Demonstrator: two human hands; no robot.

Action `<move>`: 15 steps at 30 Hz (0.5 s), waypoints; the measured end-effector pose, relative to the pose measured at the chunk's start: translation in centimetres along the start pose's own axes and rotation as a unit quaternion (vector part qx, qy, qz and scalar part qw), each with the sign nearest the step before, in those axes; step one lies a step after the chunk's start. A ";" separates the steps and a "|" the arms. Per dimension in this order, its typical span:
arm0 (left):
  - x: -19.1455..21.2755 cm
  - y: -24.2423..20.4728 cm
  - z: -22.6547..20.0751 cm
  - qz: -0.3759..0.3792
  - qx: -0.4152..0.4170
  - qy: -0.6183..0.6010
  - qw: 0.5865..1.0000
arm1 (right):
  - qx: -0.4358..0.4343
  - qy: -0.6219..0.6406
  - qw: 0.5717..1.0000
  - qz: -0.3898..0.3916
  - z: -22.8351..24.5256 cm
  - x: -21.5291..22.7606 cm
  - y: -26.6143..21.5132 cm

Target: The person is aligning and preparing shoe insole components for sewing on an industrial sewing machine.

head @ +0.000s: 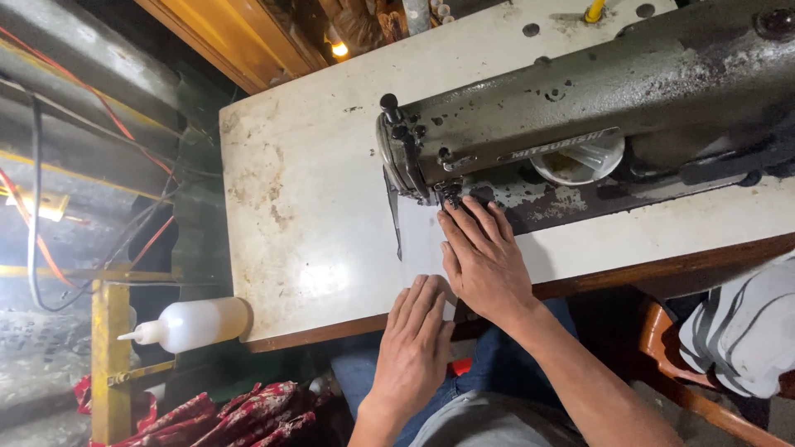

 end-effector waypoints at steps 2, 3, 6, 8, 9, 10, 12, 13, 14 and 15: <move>0.2 -0.4 0.1 -0.010 -0.014 -0.014 1.000 | -0.001 0.005 1.000 0.007 -0.1 -0.1 -0.1; 0.3 -0.6 0.3 -0.015 -0.018 -0.017 1.000 | -0.002 0.006 1.000 0.009 -0.1 -0.2 -0.1; 0.2 -1.2 1.3 -0.034 -0.012 0.014 0.999 | -0.001 0.007 1.000 0.013 -0.2 -0.4 -0.2; 0.0 -1.5 1.8 -0.046 -0.005 0.045 0.998 | -0.004 0.004 1.000 0.014 -0.2 -0.3 -0.2; 0.0 -1.5 2.0 -0.050 -0.001 0.045 0.998 | -0.002 0.009 1.000 0.010 -0.2 -0.2 -0.2; -0.1 -1.5 2.2 -0.054 0.005 0.047 0.997 | 0.002 0.015 1.000 0.005 -0.1 0.0 -0.1; -0.3 -1.3 2.1 -0.062 -0.001 0.040 0.997 | 0.004 0.014 1.000 0.005 -0.1 -0.1 -0.3; -0.4 -1.2 1.9 -0.070 -0.007 0.034 0.997 | 0.005 0.013 1.000 0.005 -0.1 -0.1 -0.3; -0.6 -1.1 2.0 -0.071 -0.006 0.034 0.997 | 0.007 0.012 1.000 0.005 0.0 -0.1 -0.3; -0.5 -1.0 1.9 -0.088 -0.012 0.033 0.996 | 0.009 0.009 1.000 0.002 0.1 0.0 -0.2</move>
Point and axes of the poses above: each hand's wrist, its own y-axis towards the middle knuckle, its own x-axis out of the back of the hand, z = x × y, the point moved 7 cm from there along y, towards the middle knuckle, and after that the axes turned 4 degrees about -z, right-handed, at the moved point
